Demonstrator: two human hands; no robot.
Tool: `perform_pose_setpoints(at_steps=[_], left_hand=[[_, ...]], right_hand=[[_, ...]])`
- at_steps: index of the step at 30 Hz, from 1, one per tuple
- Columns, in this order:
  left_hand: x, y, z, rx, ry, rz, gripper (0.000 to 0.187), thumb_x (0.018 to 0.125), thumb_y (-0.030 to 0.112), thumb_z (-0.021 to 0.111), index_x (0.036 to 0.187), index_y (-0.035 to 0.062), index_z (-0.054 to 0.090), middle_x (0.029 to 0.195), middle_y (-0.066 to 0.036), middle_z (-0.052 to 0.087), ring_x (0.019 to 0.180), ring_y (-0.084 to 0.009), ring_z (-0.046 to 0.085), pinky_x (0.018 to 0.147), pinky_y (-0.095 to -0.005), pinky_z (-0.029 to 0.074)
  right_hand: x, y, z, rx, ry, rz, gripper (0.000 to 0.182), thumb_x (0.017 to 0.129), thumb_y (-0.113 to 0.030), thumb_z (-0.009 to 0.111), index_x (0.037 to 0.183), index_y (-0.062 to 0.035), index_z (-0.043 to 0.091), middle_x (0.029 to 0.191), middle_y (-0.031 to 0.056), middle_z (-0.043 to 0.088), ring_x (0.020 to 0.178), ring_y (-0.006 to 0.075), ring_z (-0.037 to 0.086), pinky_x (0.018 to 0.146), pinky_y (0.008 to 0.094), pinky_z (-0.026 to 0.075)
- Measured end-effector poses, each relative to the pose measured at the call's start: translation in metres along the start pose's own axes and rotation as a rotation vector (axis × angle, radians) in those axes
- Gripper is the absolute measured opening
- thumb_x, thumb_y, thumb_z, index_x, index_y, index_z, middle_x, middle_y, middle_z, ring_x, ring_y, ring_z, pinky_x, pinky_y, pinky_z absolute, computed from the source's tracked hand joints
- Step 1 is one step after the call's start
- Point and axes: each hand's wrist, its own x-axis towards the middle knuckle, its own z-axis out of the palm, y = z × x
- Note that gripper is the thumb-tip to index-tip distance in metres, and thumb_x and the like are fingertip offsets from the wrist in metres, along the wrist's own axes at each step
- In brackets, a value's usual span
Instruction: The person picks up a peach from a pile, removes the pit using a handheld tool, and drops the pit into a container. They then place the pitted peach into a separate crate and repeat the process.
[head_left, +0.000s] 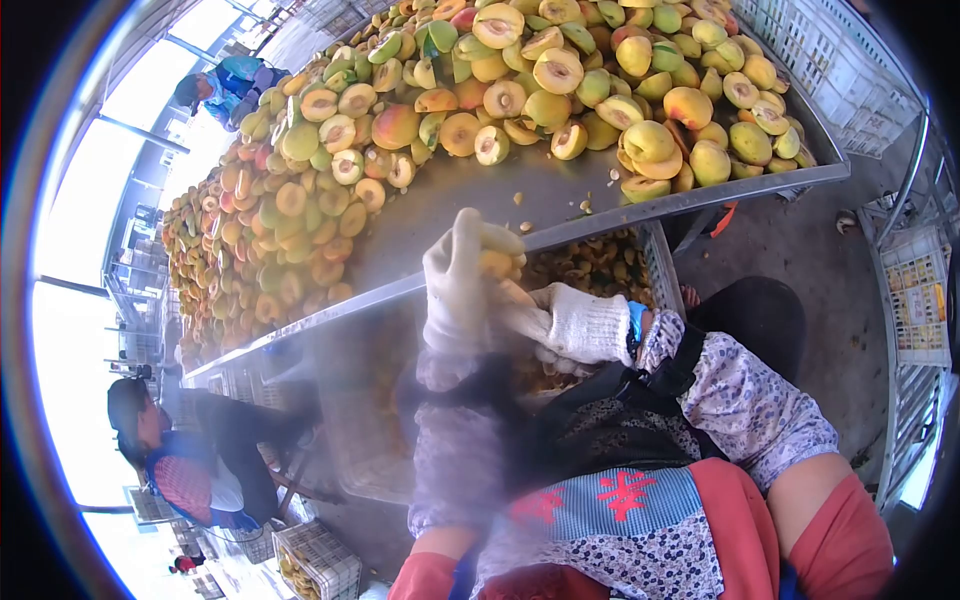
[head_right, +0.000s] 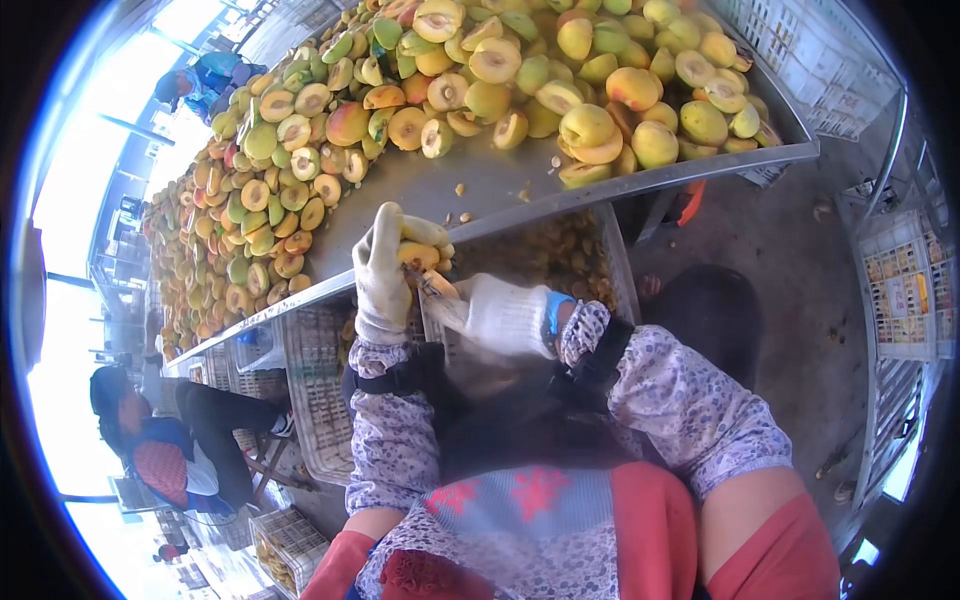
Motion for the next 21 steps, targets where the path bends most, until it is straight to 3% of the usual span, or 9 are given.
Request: perform_pose_setpoints(at_steps=[1, 2, 3, 5, 7, 10, 13, 16, 21], left_hand=[[0.003, -0.015, -0.008, 0.000, -0.001, -0.001, 0.056, 0.102, 0.044, 0.047, 0.080, -0.0043, 0.066, 0.072, -0.014, 0.065, 0.060, -0.0186, 0.061, 0.056, -0.0301, 0.051], [0.006, -0.032, -0.018, 0.076, -0.177, 0.193, 0.029, 0.095, 0.024, 0.058, 0.106, -0.0036, 0.058, 0.077, -0.012, 0.065, 0.061, -0.0176, 0.059, 0.056, -0.0275, 0.051], [0.008, -0.031, -0.019, 0.150, -0.354, 0.388, 0.046, 0.089, 0.004, 0.069, 0.131, -0.0029, 0.051, 0.082, -0.011, 0.065, 0.062, -0.0166, 0.058, 0.056, -0.0250, 0.051], [0.007, -0.028, -0.019, 0.183, -0.386, 0.471, 0.032, 0.093, 0.011, 0.063, 0.121, -0.0038, 0.056, 0.080, -0.012, 0.065, 0.060, -0.0198, 0.059, 0.055, -0.0289, 0.051], [0.004, -0.013, -0.009, -0.358, -0.251, -0.101, 0.052, 0.100, 0.046, 0.050, 0.071, 0.0039, 0.056, 0.065, -0.013, 0.059, 0.054, -0.0226, 0.057, 0.049, -0.0337, 0.046], [-0.002, 0.001, 0.014, -0.582, -0.052, -0.175, 0.046, 0.099, 0.047, 0.051, 0.071, 0.0107, 0.052, 0.067, -0.008, 0.056, 0.054, -0.0243, 0.056, 0.046, -0.0354, 0.044], [0.000, -0.004, 0.014, -0.862, 0.068, -0.252, 0.037, 0.099, 0.044, 0.055, 0.076, 0.0146, 0.053, 0.073, -0.003, 0.056, 0.062, -0.0238, 0.058, 0.049, -0.0358, 0.047], [0.005, -0.012, 0.002, -1.184, 0.094, -0.283, 0.024, 0.097, 0.037, 0.059, 0.087, 0.0157, 0.056, 0.087, -0.002, 0.059, 0.078, -0.0220, 0.060, 0.061, -0.0345, 0.053], [-0.004, 0.023, -0.025, -0.732, 0.352, -0.335, 0.032, 0.096, 0.044, 0.059, 0.094, 0.0120, 0.060, 0.089, -0.005, 0.064, 0.080, -0.0252, 0.066, 0.068, -0.0387, 0.057]], right_hand=[[-0.002, 0.002, -0.003, -0.152, -0.024, -0.153, 0.054, 0.103, -0.050, 0.043, 0.115, -0.0024, 0.065, 0.066, 0.0153, 0.059, 0.064, 0.0314, 0.058, 0.063, 0.0403, 0.051], [-0.003, 0.001, -0.002, -0.149, -0.021, -0.152, 0.054, 0.103, -0.050, 0.043, 0.115, -0.0024, 0.065, 0.066, 0.0153, 0.059, 0.064, 0.0314, 0.058, 0.063, 0.0403, 0.051], [-0.005, -0.004, -0.001, 0.080, -0.088, 0.053, 0.053, 0.102, -0.053, 0.044, 0.107, -0.0043, 0.064, 0.063, 0.0106, 0.056, 0.058, 0.0260, 0.054, 0.055, 0.0374, 0.046], [-0.007, -0.014, -0.002, 0.531, -0.222, 0.458, 0.056, 0.099, -0.061, 0.046, 0.092, -0.0082, 0.063, 0.058, 0.0010, 0.049, 0.045, 0.0153, 0.046, 0.041, 0.0315, 0.037], [-0.003, 0.005, -0.006, 0.793, -0.463, 0.362, 0.055, 0.098, -0.064, 0.045, 0.082, -0.0123, 0.059, 0.057, -0.0044, 0.046, 0.040, 0.0098, 0.040, 0.036, 0.0264, 0.031], [-0.001, 0.007, 0.000, 1.120, -0.606, 0.346, 0.052, 0.099, -0.060, 0.046, 0.079, -0.0147, 0.060, 0.055, -0.0050, 0.046, 0.040, 0.0085, 0.038, 0.036, 0.0249, 0.030], [-0.002, -0.004, 0.001, 0.592, -0.260, 0.276, 0.051, 0.100, -0.056, 0.047, 0.085, -0.0107, 0.064, 0.060, -0.0002, 0.054, 0.047, 0.0119, 0.049, 0.044, 0.0278, 0.040], [0.005, 0.012, -0.001, -0.129, 0.013, -0.158, 0.052, 0.100, -0.048, 0.048, 0.106, -0.0005, 0.067, 0.082, 0.0193, 0.069, 0.080, 0.0324, 0.067, 0.079, 0.0409, 0.052], [-0.007, -0.014, -0.017, -0.750, -0.028, 0.203, 0.047, 0.097, -0.042, 0.046, 0.104, -0.0033, 0.071, 0.095, 0.0227, 0.070, 0.094, 0.0418, 0.065, 0.086, 0.0486, 0.050]])
